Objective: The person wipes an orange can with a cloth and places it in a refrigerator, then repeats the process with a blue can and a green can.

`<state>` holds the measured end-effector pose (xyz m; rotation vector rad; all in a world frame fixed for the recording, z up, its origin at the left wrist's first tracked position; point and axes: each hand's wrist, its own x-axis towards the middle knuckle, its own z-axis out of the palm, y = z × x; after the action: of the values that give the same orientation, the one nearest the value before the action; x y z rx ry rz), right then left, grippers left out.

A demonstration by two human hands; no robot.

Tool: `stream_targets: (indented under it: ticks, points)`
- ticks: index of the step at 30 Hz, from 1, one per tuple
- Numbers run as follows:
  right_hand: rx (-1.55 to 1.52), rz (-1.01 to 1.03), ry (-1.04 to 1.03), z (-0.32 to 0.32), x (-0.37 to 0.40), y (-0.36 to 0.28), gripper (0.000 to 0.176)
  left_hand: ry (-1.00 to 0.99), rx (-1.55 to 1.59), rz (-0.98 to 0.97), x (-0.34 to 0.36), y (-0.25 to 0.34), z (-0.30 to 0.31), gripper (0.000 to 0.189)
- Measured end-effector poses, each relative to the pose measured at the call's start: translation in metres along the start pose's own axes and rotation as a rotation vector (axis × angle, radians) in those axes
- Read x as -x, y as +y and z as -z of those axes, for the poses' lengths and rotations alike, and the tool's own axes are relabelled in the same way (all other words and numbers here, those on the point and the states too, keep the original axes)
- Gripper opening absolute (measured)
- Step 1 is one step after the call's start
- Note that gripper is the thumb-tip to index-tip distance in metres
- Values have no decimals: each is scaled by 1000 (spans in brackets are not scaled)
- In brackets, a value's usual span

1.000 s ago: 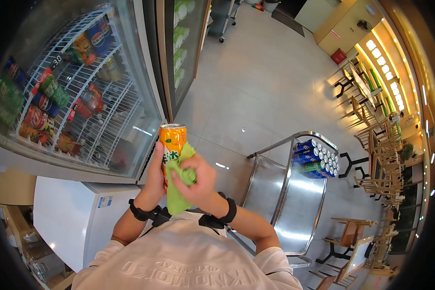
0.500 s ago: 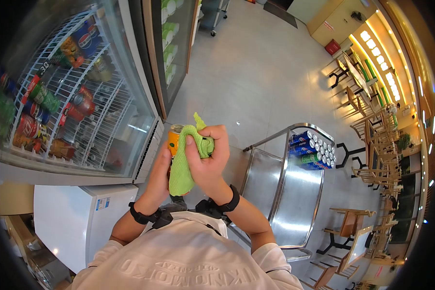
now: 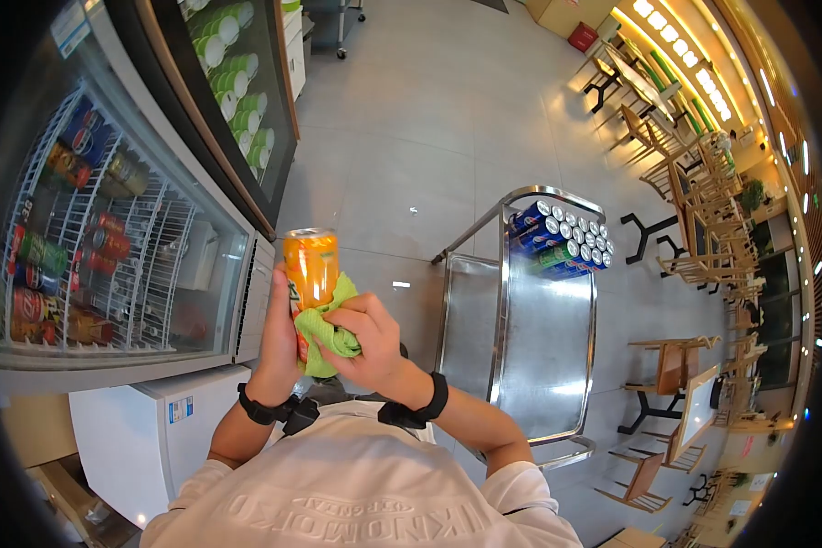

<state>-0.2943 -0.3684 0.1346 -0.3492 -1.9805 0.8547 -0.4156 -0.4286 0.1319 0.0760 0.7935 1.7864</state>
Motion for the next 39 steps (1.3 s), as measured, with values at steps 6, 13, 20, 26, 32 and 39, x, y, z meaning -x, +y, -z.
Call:
stream_targets:
  ticks: [6,13,20,26,32,39]
  points:
    - [46,52,316,60,-36,25,40,-238,-470,-154,7,-33,-43,49]
    - [-130,-222,372,104,-23,51,33,45,-230,41,1,-76,-80,50]
    - [-202,65,-57,154,24,54,40,-25,-210,-119,-18,-108,-105,48]
    - [-140,78,231,191,-17,79,39,-5,-429,-151,-1,-147,-129,48]
    - [-104,-186,326,195,-7,79,36,80,-239,27,-9,-160,-145,54]
    - [-159,92,-17,207,33,70,34,-76,-166,32,-25,-152,-137,57]
